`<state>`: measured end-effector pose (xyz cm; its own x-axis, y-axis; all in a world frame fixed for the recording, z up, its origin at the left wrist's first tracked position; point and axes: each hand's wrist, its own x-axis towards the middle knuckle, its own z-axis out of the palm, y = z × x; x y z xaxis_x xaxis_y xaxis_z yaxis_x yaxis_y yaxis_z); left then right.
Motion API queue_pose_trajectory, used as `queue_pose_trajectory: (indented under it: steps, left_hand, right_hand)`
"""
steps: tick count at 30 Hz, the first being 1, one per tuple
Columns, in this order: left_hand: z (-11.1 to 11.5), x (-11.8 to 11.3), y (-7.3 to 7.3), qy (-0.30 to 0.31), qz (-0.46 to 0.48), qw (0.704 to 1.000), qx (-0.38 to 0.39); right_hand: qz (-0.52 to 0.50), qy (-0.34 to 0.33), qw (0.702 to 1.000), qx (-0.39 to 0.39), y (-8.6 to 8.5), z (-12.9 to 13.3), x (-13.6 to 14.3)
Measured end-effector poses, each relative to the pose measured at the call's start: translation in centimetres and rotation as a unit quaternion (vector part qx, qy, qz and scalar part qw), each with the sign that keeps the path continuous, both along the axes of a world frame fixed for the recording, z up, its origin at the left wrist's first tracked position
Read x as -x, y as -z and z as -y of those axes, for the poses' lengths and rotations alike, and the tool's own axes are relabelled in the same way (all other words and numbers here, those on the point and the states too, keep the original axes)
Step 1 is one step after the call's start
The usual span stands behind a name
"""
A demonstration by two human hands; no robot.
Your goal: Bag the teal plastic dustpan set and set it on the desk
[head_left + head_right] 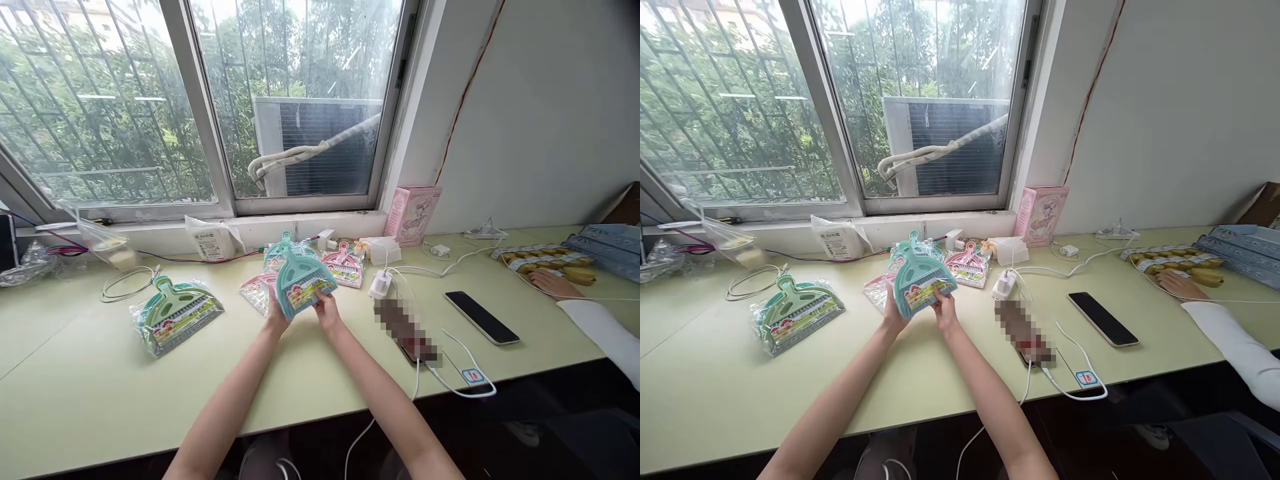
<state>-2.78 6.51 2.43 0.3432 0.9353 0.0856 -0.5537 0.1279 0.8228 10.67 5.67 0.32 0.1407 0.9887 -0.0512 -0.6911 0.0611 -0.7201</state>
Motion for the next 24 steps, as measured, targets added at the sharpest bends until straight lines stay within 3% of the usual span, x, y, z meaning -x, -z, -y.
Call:
queue_pose_trajectory:
  steps: [5, 8, 15, 19, 24]
  left_hand:
    - [-0.1, -0.8, 1.2, -0.055, -0.075, 0.994, -0.052]
    - [0.0, -1.2, 1.7, -0.097, -0.122, 0.986, -0.055]
    - [-0.1, -0.5, 1.2, -0.102, -0.142, 0.984, -0.037]
    - [0.3, -0.8, 1.3, -0.078, -0.179, 0.979, -0.062]
    - [1.4, -2.3, 1.9, 0.031, -0.192, 0.978, -0.072]
  right_hand:
    - [-0.026, 0.090, 0.995, 0.022, 0.3, -0.8, -1.2]
    - [-0.024, 0.079, 0.996, 0.022, 0.5, -1.0, -1.3]
    - [-0.026, 0.049, 0.998, 0.037, 0.6, -1.2, -1.0]
    - [-0.048, 0.082, 0.993, 0.067, 0.9, -1.4, -1.5]
    - [-0.071, 0.141, 0.985, 0.070, 1.0, -1.9, -3.4]
